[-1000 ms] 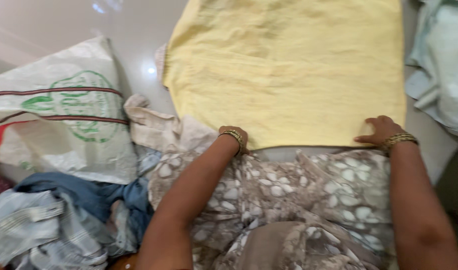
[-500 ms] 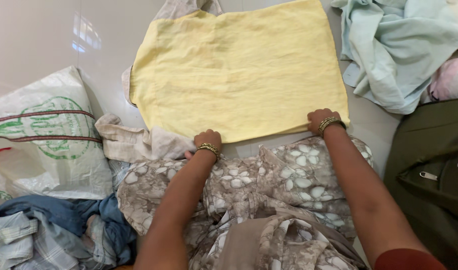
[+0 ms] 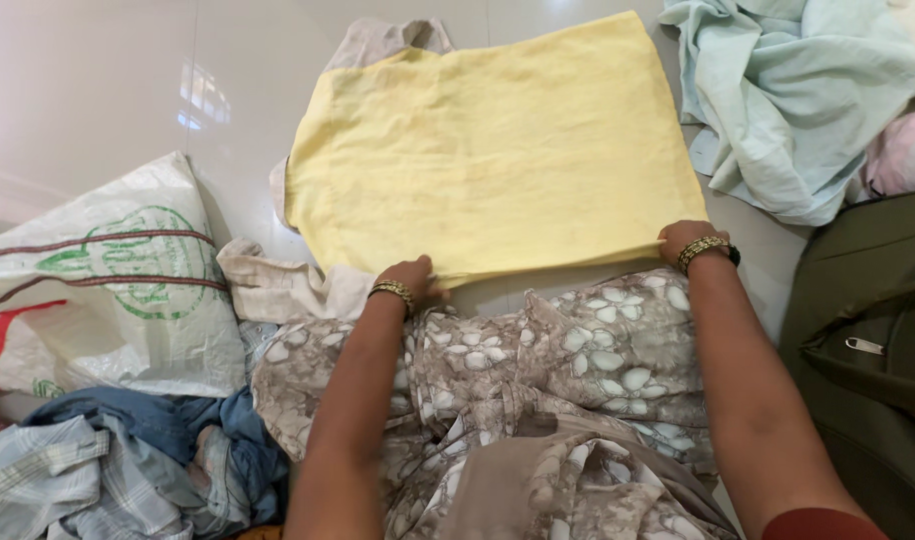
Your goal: The person folds a yellow shirt and several lighter-colored cloths by hand while sitting on the floor next to bags of laundry.
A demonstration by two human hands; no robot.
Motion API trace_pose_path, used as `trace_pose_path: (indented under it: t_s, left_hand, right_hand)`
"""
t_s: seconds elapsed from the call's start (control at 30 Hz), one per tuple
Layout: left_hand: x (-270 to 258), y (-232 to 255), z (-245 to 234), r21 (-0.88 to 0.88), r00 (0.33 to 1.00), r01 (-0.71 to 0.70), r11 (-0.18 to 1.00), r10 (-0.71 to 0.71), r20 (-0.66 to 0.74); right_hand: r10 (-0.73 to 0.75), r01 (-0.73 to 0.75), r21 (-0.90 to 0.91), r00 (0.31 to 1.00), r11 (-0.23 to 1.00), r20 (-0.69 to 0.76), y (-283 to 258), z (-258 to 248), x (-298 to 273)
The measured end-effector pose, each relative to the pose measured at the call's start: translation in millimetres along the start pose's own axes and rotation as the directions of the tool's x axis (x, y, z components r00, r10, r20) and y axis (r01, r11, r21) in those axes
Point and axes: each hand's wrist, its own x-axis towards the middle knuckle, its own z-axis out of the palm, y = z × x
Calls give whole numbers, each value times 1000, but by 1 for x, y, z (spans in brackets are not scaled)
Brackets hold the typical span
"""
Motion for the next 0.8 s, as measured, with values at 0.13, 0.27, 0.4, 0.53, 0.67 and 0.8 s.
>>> trace_pose_path:
  t_s: [0.13,0.27,0.4,0.53,0.67,0.8]
  left_hand:
    - [-7,-4,-9,207,981,111,972,-141,133]
    - [-5,-40,-11,174,943,293,940,-314,108]
    - [-12,-70,-28,149,906,402,903,-416,80]
    - [-16,-95,-51,26,834,552,834,-551,-21]
    - [-17,-95,-79,-43,727,637,770,-618,-299]
    - [0,-94,-92,-161,572,621,767,-584,-575]
  right_hand:
    - [-72,85,-91,987,992,143,24,28,42]
    - [-130,148,-85,973,985,190,43,47,68]
    - [13,-15,141,1000,990,14,56,40,69]
    - [298,-235,358,946,904,-131,44,17,45]
    - [377,-151,492,835,857,-401,22,-6,26]
    - [377,-101,458,733,883,-566,12,-10,47]
